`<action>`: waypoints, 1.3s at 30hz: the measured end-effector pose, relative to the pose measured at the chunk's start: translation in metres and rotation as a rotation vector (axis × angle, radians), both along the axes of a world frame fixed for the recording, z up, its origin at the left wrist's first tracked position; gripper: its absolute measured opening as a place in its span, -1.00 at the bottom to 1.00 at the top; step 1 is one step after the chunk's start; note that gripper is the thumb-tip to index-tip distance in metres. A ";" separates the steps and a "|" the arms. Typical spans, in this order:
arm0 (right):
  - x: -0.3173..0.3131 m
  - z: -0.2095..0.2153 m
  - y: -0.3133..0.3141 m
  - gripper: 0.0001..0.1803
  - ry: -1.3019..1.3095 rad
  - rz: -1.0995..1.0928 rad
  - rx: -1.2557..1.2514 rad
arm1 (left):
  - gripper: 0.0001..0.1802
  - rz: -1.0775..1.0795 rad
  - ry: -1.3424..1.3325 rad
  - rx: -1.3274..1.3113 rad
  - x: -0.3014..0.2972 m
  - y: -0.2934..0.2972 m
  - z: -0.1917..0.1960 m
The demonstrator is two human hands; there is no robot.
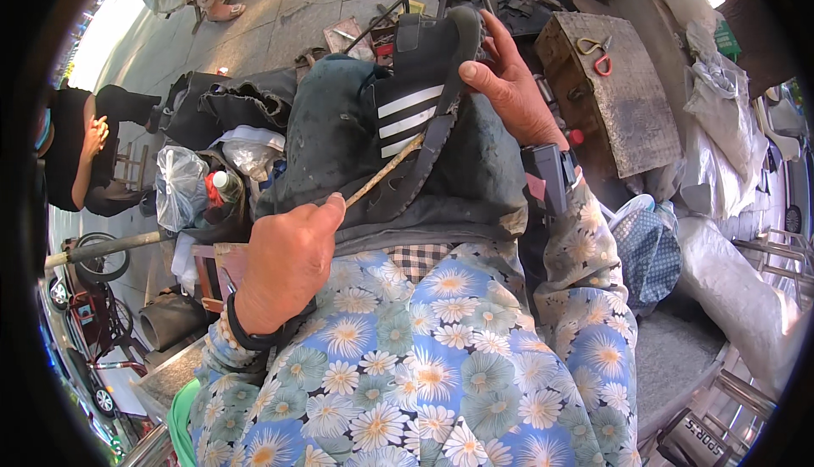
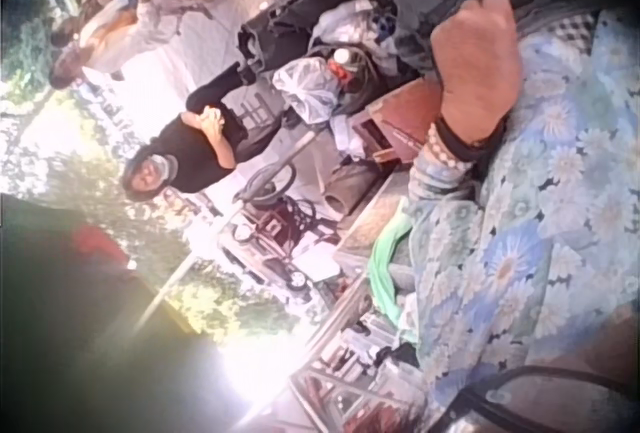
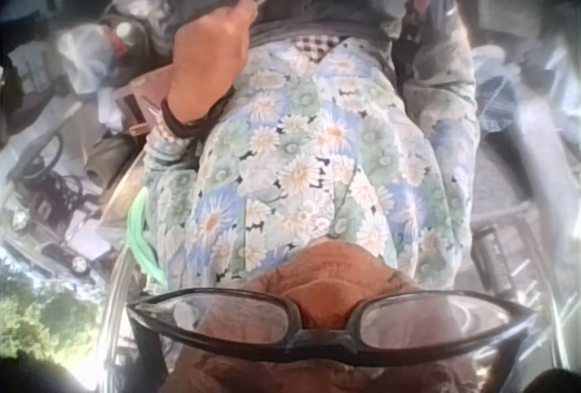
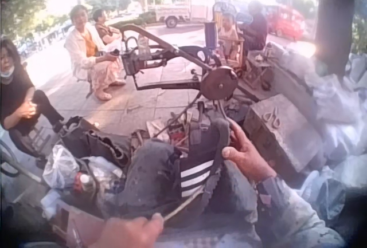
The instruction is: Repairing a shoe by applying adhesive and fixing the sole.
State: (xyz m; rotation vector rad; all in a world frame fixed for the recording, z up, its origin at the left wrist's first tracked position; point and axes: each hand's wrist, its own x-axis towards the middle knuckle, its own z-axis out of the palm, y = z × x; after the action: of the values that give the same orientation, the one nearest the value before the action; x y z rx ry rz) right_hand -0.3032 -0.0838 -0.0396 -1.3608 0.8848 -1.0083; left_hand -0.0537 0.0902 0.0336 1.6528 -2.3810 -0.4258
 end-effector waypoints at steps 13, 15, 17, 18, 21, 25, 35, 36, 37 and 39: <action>0.017 -0.010 0.004 0.01 0.024 -0.087 -0.014 | -0.73 -0.023 0.234 0.071 0.031 0.006 -0.002; 0.019 -0.011 0.004 0.01 0.031 -0.076 -0.007 | -0.69 0.005 0.227 0.046 0.030 0.008 -0.007; 0.017 -0.013 0.003 0.01 0.057 -0.088 -0.022 | -0.66 0.032 0.216 0.016 0.027 0.007 -0.006; 0.016 -0.014 0.002 0.00 0.087 -0.097 -0.035 | -0.66 0.028 0.178 -0.035 0.025 0.004 -0.006; 0.014 -0.010 0.001 -0.01 0.100 -0.094 -0.012 | -0.65 0.027 0.163 -0.128 0.017 -0.008 -0.013; 0.020 -0.006 0.006 -0.02 -0.018 -0.059 0.034 | -0.64 -0.001 0.190 -0.194 0.010 -0.017 -0.024; 0.010 -0.006 0.012 -0.01 -0.002 -0.071 -0.015 | -0.69 -0.011 -0.048 -0.235 0.008 -0.010 -0.012; 0.011 -0.007 0.013 -0.01 0.008 -0.085 -0.037 | -0.67 -0.012 -0.121 -0.206 0.006 -0.005 -0.010; 0.010 -0.006 0.014 -0.01 0.006 -0.087 -0.037 | -0.66 -0.016 -0.192 -0.177 0.005 -0.001 -0.007; 0.009 -0.005 0.016 -0.01 0.004 -0.110 -0.055 | -0.65 -0.003 -0.198 -0.127 0.006 0.004 -0.001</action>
State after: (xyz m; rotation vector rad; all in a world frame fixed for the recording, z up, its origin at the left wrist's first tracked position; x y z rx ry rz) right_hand -0.2939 -0.0673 -0.0442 -1.3728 0.9488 -1.1216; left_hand -0.0479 0.0941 0.0326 1.7051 -2.4903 -0.1122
